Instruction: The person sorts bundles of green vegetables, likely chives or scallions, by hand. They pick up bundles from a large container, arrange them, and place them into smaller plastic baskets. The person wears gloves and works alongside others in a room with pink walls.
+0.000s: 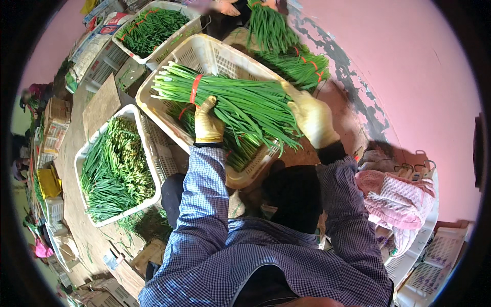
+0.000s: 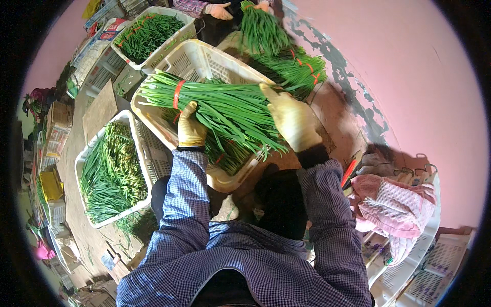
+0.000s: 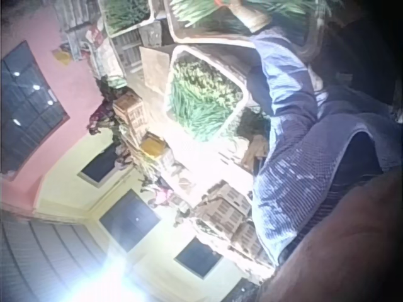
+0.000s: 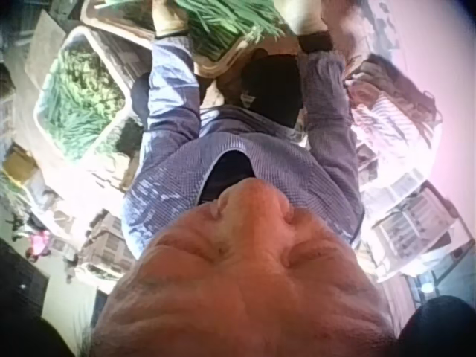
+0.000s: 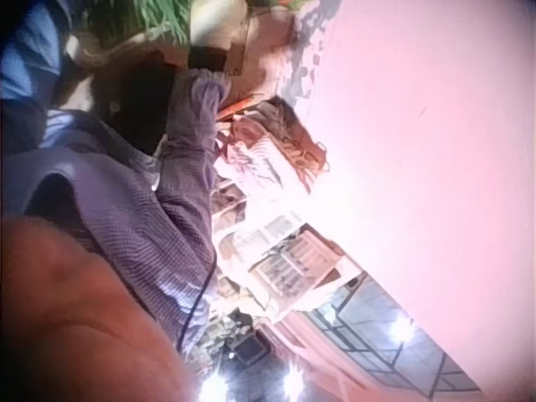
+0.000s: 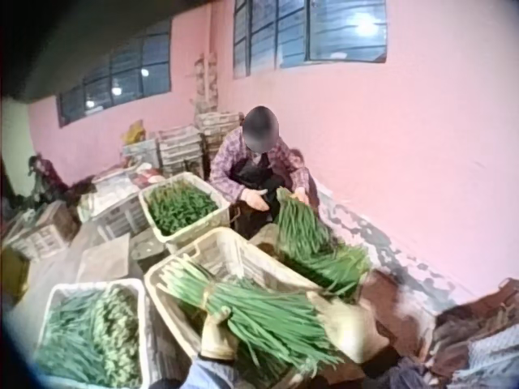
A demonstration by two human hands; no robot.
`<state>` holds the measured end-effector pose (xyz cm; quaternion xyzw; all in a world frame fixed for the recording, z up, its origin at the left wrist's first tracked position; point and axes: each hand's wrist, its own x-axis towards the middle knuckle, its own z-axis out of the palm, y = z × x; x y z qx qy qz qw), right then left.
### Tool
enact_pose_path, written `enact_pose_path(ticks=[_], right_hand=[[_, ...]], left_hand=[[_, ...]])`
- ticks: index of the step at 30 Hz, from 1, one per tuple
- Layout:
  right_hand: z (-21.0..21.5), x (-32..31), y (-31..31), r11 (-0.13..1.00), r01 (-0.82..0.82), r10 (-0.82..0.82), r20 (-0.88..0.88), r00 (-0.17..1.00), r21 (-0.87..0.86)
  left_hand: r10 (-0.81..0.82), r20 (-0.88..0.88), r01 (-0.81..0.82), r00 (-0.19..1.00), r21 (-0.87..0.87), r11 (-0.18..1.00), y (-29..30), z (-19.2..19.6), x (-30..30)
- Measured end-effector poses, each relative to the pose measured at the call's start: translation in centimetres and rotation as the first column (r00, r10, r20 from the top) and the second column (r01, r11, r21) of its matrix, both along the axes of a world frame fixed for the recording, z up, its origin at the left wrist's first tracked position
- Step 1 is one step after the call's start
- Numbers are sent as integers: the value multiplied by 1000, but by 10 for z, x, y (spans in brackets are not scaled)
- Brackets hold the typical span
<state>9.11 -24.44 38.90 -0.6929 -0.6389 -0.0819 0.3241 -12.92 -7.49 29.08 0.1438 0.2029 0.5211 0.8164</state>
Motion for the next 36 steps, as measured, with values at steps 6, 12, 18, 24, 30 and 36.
enact_pose_path(ticks=[6, 12, 18, 24, 30, 36], right_hand=[[-41, 22, 14, 981, 27, -57, -153, 987, -191], [-55, 52, -24, 868, 191, -429, -500, 752, -458], [0, 14, -18, 912, 208, -244, -58, 968, -354], [14, -12, 40, 930, -245, 188, -217, 958, -274], [-8, -16, 52, 869, -334, 87, -551, 830, -366], [-26, -12, 46, 946, -280, 54, -775, 630, -162]], left_hand=[[4, 28, -4, 1000, 1, 1000, -8, -3, 2], [60, 21, -62, 998, 83, 995, -5, 7, 4], [62, -6, -60, 998, 134, 989, -16, 10, 15], [-137, -42, 142, 990, 127, 982, -44, 25, 33], [-229, -1, 227, 973, 144, 963, -48, 22, 40], [-269, -211, 328, 940, 333, 884, -36, 23, 34]])
